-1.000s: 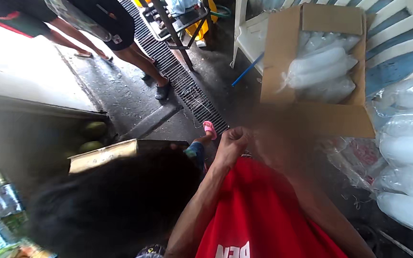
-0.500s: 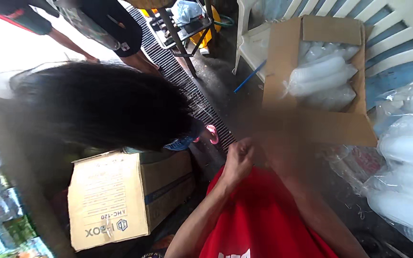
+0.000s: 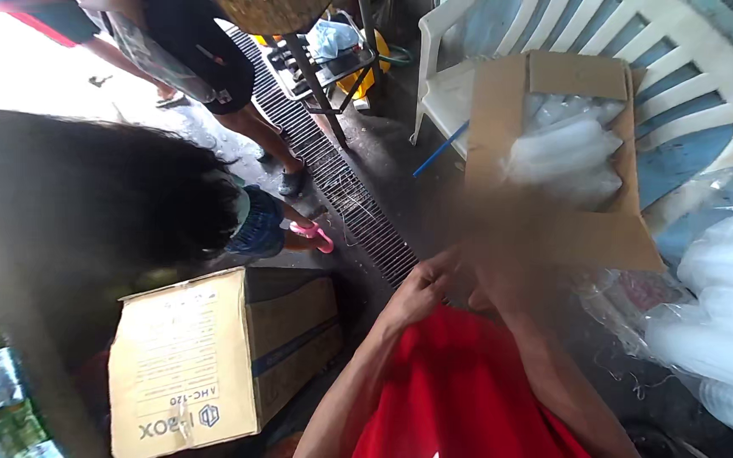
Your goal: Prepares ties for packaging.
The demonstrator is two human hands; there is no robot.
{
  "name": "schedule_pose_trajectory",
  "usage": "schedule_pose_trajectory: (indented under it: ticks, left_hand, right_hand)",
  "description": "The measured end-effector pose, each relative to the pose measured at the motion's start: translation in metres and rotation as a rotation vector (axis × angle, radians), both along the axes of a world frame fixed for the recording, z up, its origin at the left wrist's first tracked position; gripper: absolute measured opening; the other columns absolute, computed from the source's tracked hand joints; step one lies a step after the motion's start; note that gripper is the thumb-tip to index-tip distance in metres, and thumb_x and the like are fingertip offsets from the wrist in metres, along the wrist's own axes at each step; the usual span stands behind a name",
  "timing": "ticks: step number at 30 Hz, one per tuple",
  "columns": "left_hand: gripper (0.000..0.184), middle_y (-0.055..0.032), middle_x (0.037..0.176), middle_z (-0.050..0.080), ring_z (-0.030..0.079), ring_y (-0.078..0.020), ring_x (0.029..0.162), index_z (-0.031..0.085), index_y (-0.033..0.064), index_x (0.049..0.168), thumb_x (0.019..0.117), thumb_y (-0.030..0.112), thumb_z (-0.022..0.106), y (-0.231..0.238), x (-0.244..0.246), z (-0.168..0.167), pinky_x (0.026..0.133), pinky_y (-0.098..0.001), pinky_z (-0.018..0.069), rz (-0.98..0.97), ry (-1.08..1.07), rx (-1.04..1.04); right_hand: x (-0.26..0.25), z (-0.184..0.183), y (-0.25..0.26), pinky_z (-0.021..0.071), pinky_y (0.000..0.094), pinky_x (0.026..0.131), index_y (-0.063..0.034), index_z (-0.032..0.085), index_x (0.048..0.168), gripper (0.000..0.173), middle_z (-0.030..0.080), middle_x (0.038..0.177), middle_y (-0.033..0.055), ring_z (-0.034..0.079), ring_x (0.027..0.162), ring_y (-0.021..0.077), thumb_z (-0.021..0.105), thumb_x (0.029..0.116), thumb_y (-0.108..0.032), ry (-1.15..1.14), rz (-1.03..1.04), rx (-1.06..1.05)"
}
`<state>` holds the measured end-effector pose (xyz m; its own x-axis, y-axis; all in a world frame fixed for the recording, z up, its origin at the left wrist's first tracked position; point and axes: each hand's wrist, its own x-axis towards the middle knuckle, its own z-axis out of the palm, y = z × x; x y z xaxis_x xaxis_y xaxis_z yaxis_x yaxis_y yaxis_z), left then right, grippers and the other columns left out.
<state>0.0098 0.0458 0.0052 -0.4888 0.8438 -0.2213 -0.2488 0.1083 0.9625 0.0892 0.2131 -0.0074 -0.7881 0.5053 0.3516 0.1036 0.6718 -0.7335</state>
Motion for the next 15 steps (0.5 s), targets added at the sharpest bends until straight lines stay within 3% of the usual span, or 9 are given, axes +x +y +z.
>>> schedule_pose_trajectory:
  ticks: [1, 3, 5, 6, 9, 13, 14, 15]
  left_hand:
    - [0.044, 0.0029, 0.070, 0.050, 0.042, -0.0059, 0.052, 0.053, 0.0082, 0.148, 0.1046, 0.010, 0.043, -0.001, 0.000, -0.003, 0.048, -0.0232, 0.0385, 0.067, -0.055, -0.023]
    - [0.027, 0.0041, 0.064, 0.048, 0.042, -0.0049, 0.050, 0.063, 0.0047, 0.122, 0.1052, 0.011, 0.043, -0.001, -0.002, -0.010, 0.046, -0.0216, 0.0382, 0.270, -0.210, -0.019]
    - [0.020, 0.0051, 0.058, 0.045, 0.041, -0.0039, 0.045, 0.062, 0.0061, 0.104, 0.1070, 0.012, 0.043, -0.002, -0.007, -0.018, 0.044, -0.0198, 0.0384, 0.438, -0.387, 0.047]
    - [0.020, 0.0048, 0.056, 0.044, 0.040, -0.0041, 0.044, 0.060, 0.0068, 0.100, 0.1075, 0.011, 0.041, -0.002, -0.011, -0.021, 0.042, -0.0194, 0.0382, 0.492, -0.451, 0.085]
    - [0.022, 0.0037, 0.056, 0.042, 0.039, -0.0050, 0.043, 0.057, 0.0074, 0.096, 0.1079, 0.009, 0.039, -0.002, -0.024, -0.028, 0.042, -0.0190, 0.0377, 0.576, -0.523, 0.117]
    - [0.024, 0.0054, 0.055, 0.040, 0.038, -0.0048, 0.043, 0.058, 0.0109, 0.094, 0.1091, 0.014, 0.039, 0.009, -0.034, -0.027, 0.042, -0.0191, 0.0358, 0.623, -0.509, 0.067]
    - [0.025, 0.0056, 0.054, 0.040, 0.038, -0.0049, 0.043, 0.058, 0.0114, 0.094, 0.1095, 0.015, 0.039, 0.014, -0.036, -0.026, 0.042, -0.0194, 0.0357, 0.635, -0.514, 0.067]
    - [0.025, 0.0059, 0.055, 0.039, 0.038, -0.0048, 0.043, 0.058, 0.0124, 0.094, 0.1098, 0.016, 0.038, 0.019, -0.037, -0.025, 0.042, -0.0195, 0.0355, 0.642, -0.524, 0.068]
  right_hand:
    - [-0.002, 0.001, 0.004, 0.0551, 0.0223, 0.063, 0.0014, 0.071, 0.090, 0.019, 0.065, 0.086, 0.0086, 0.061, 0.070, 0.0082, 0.064, 0.0953, -0.015, -0.008, 0.023, -0.081]
    - [-0.003, 0.009, 0.013, 0.0573, 0.0304, 0.069, 0.0066, 0.065, 0.116, 0.034, 0.066, 0.102, 0.0146, 0.063, 0.077, 0.0129, 0.056, 0.1034, -0.024, -0.068, 0.065, -0.271]
    - [0.000, 0.013, 0.018, 0.0576, 0.0387, 0.084, 0.0059, 0.051, 0.138, 0.048, 0.063, 0.123, 0.0183, 0.066, 0.096, 0.0191, 0.048, 0.1062, -0.030, -0.104, 0.048, -0.370]
    - [0.002, 0.016, 0.018, 0.0574, 0.0391, 0.086, 0.0060, 0.051, 0.137, 0.047, 0.063, 0.124, 0.0181, 0.066, 0.100, 0.0198, 0.047, 0.1064, -0.030, -0.083, 0.020, -0.370]
    - [0.012, 0.053, 0.016, 0.0590, 0.0307, 0.079, 0.0012, 0.070, 0.105, 0.037, 0.070, 0.102, 0.0084, 0.067, 0.091, 0.0126, 0.044, 0.1079, -0.025, 0.053, 0.131, -0.245]
    - [0.027, 0.168, 0.016, 0.0565, 0.0293, 0.089, -0.0130, 0.068, 0.101, 0.031, 0.071, 0.102, -0.0006, 0.067, 0.101, 0.0106, 0.046, 0.1074, -0.034, 0.282, 0.537, -0.296]
    - [0.027, 0.193, 0.014, 0.0541, 0.0266, 0.089, -0.0098, 0.068, 0.098, 0.030, 0.070, 0.097, 0.0015, 0.066, 0.098, 0.0100, 0.051, 0.1049, -0.033, 0.300, 0.582, -0.375]
    - [0.017, 0.213, 0.008, 0.0520, 0.0227, 0.081, -0.0035, 0.065, 0.088, 0.026, 0.067, 0.084, 0.0059, 0.066, 0.085, 0.0099, 0.057, 0.1001, -0.025, 0.289, 0.555, -0.470]
